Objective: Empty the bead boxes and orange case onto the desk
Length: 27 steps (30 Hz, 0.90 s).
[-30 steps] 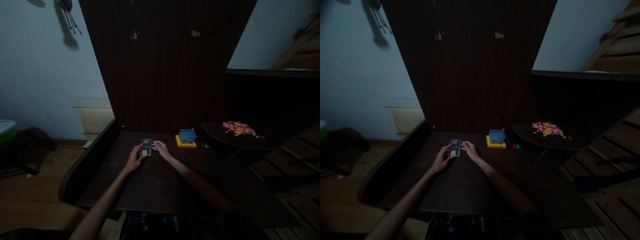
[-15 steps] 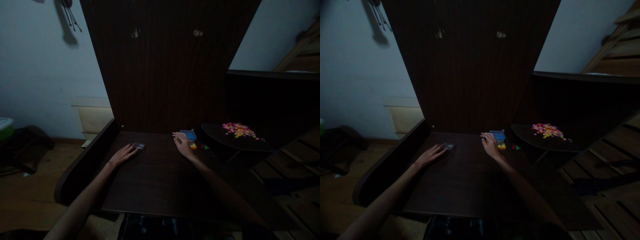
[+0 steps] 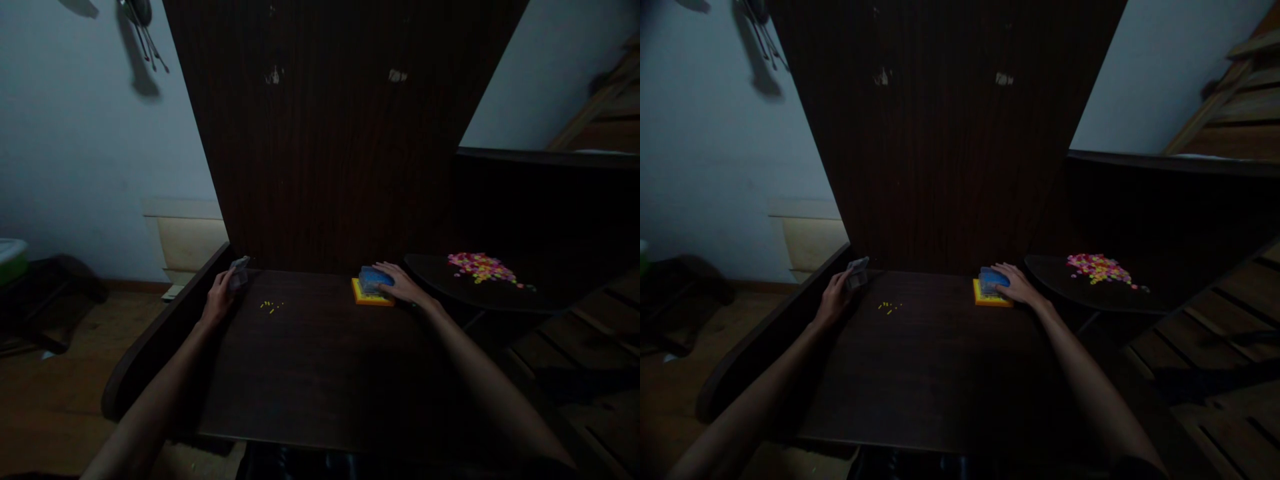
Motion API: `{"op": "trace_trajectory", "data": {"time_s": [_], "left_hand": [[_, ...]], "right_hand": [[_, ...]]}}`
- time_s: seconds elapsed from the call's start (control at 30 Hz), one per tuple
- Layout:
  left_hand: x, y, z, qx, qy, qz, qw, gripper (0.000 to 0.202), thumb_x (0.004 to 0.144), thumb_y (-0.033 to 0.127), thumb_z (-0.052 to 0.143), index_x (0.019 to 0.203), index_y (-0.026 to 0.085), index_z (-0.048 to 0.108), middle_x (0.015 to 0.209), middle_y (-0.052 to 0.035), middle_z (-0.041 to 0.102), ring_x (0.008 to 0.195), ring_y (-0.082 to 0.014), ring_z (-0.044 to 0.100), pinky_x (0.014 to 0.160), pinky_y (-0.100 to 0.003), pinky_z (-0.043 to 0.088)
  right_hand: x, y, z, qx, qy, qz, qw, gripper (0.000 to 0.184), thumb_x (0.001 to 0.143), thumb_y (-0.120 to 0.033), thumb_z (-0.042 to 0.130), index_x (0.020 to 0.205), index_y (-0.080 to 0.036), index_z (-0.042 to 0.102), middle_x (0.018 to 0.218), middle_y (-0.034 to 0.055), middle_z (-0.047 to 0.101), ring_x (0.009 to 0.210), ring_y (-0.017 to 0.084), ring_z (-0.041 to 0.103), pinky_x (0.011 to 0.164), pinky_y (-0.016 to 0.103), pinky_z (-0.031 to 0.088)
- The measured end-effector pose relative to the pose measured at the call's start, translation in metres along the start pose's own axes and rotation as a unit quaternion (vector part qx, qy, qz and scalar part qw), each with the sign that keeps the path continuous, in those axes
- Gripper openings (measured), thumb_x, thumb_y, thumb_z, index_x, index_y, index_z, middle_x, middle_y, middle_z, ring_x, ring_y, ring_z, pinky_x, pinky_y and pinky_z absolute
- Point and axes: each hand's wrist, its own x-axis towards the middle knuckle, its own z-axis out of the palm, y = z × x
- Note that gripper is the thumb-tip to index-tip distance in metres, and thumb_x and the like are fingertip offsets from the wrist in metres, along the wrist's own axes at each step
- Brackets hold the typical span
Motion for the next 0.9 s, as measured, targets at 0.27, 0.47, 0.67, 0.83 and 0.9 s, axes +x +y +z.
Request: {"op": "trace_trajectory", "data": {"time_s": [0.27, 0.47, 0.67, 0.83, 0.9], "left_hand": [[0.011, -0.004, 0.021, -0.060, 0.001, -0.177, 0.982, 0.061, 0.082, 0.040, 0.064, 0.134, 0.014, 0.048, 0.129, -0.0162, 0.062, 0.116, -0.0298, 0.061, 0.100, -0.042, 0.049], [0.025, 0.000, 0.025, -0.081, 0.005, -0.280, 0.957, 0.050, 0.080, 0.039, 0.068, 0.123, 0.015, 0.059, 0.116, -0.0142, 0.070, 0.109, -0.0284, 0.066, 0.094, -0.038, 0.051], [0.028, 0.001, 0.029, -0.077, 0.011, -0.317, 0.945, 0.037, 0.082, 0.038, 0.065, 0.109, 0.012, 0.067, 0.105, -0.0140, 0.073, 0.098, -0.0258, 0.069, 0.085, -0.035, 0.055], [0.020, 0.010, 0.031, -0.070, 0.010, -0.327, 0.942, 0.040, 0.084, 0.039, 0.062, 0.112, 0.011, 0.066, 0.101, -0.0121, 0.074, 0.086, -0.0223, 0.072, 0.076, -0.032, 0.057], [0.019, 0.014, 0.029, -0.063, 0.006, -0.316, 0.947, 0.042, 0.084, 0.041, 0.062, 0.116, 0.013, 0.065, 0.100, -0.0103, 0.074, 0.087, -0.0221, 0.071, 0.077, -0.031, 0.057]], "right_hand": [[0.000, -0.025, -0.007, 0.057, 0.059, -0.033, 0.996, 0.052, 0.081, -0.047, 0.062, 0.127, -0.022, 0.059, 0.127, 0.0112, 0.061, 0.119, 0.031, 0.054, 0.104, 0.052, 0.041], [-0.013, -0.077, 0.001, 0.119, 0.069, -0.052, 0.989, 0.051, 0.081, -0.048, 0.065, 0.125, -0.022, 0.059, 0.127, 0.0105, 0.060, 0.117, 0.028, 0.056, 0.103, 0.048, 0.043], [-0.038, -0.109, 0.037, 0.195, 0.009, -0.041, 0.980, 0.054, 0.078, -0.048, 0.069, 0.125, -0.022, 0.060, 0.131, 0.0107, 0.059, 0.123, 0.029, 0.053, 0.107, 0.050, 0.039], [-0.051, -0.113, 0.059, 0.235, -0.026, -0.027, 0.971, 0.056, 0.075, -0.046, 0.073, 0.124, -0.021, 0.061, 0.132, 0.0127, 0.059, 0.122, 0.031, 0.055, 0.106, 0.052, 0.040], [-0.052, -0.113, 0.063, 0.242, -0.031, -0.026, 0.969, 0.056, 0.074, -0.045, 0.073, 0.123, -0.020, 0.061, 0.131, 0.0134, 0.059, 0.121, 0.031, 0.055, 0.105, 0.051, 0.041]]}}
